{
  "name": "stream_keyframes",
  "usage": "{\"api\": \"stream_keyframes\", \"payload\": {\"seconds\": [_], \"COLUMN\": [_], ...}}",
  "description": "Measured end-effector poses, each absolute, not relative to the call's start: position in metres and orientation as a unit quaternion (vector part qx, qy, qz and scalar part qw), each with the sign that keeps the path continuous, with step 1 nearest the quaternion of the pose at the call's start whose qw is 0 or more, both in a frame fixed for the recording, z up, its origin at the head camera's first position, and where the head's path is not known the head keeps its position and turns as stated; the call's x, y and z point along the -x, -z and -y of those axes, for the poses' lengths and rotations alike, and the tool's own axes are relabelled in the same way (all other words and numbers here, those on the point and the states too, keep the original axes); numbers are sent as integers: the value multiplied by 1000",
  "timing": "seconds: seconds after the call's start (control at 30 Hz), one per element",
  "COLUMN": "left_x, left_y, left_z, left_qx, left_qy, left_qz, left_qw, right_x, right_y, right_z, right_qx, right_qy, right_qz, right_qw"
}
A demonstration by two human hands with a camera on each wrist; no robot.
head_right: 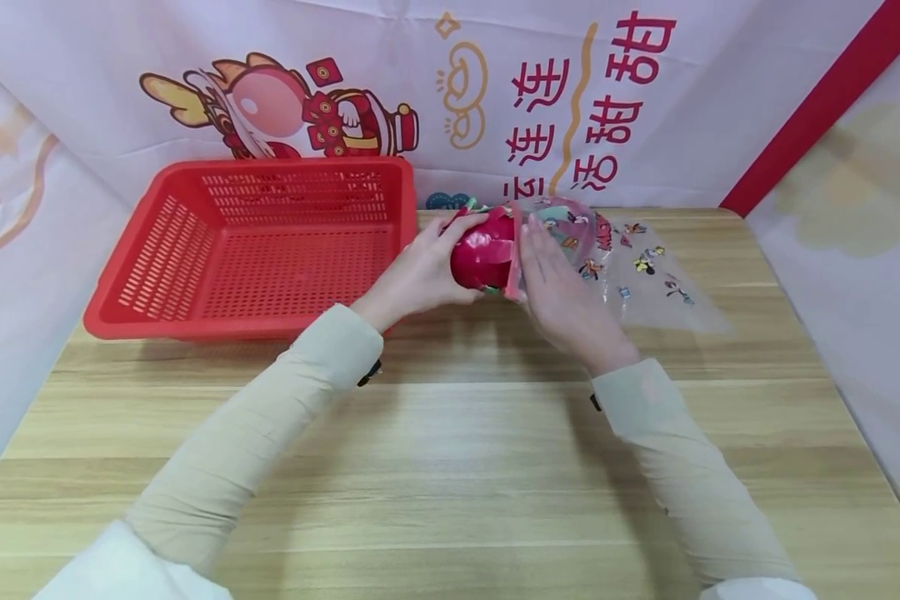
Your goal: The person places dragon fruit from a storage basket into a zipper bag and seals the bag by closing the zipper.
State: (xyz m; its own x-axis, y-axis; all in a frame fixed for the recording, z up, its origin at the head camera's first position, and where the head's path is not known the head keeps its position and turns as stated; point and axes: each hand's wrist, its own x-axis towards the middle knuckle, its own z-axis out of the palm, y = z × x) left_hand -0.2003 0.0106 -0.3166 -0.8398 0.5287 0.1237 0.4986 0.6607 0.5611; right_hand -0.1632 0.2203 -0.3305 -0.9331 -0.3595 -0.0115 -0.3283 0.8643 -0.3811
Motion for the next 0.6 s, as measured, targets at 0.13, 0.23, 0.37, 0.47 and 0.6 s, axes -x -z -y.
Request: {"api": "stream_keyframes", "payload": {"seconds": [0.13,0.23,0.37,0.47,0.6], "left_x": [198,198,199,199,196], "left_y": [320,318,314,314,317], "left_z": [-19,-25,-32,-34,-33], "left_qx": [-243,-198,-168,-169,-182], "left_qy": [-331,-381,-433,-438,-448], "left_qz": [-911,-901,-883,-880,-870], "left_qw": [32,57,71,77,97], "right_x": [157,155,155,156,158], "right_y": [334,335,335,334,333], "right_z": [-223,-224,-224,-224,-223], "right_qx": [225,224,215,206,206], "right_qy": [102,96,104,115,115], "right_qz": [-969,-969,-970,-971,-971], "right_qw": [-25,-38,-42,-41,-48]}}
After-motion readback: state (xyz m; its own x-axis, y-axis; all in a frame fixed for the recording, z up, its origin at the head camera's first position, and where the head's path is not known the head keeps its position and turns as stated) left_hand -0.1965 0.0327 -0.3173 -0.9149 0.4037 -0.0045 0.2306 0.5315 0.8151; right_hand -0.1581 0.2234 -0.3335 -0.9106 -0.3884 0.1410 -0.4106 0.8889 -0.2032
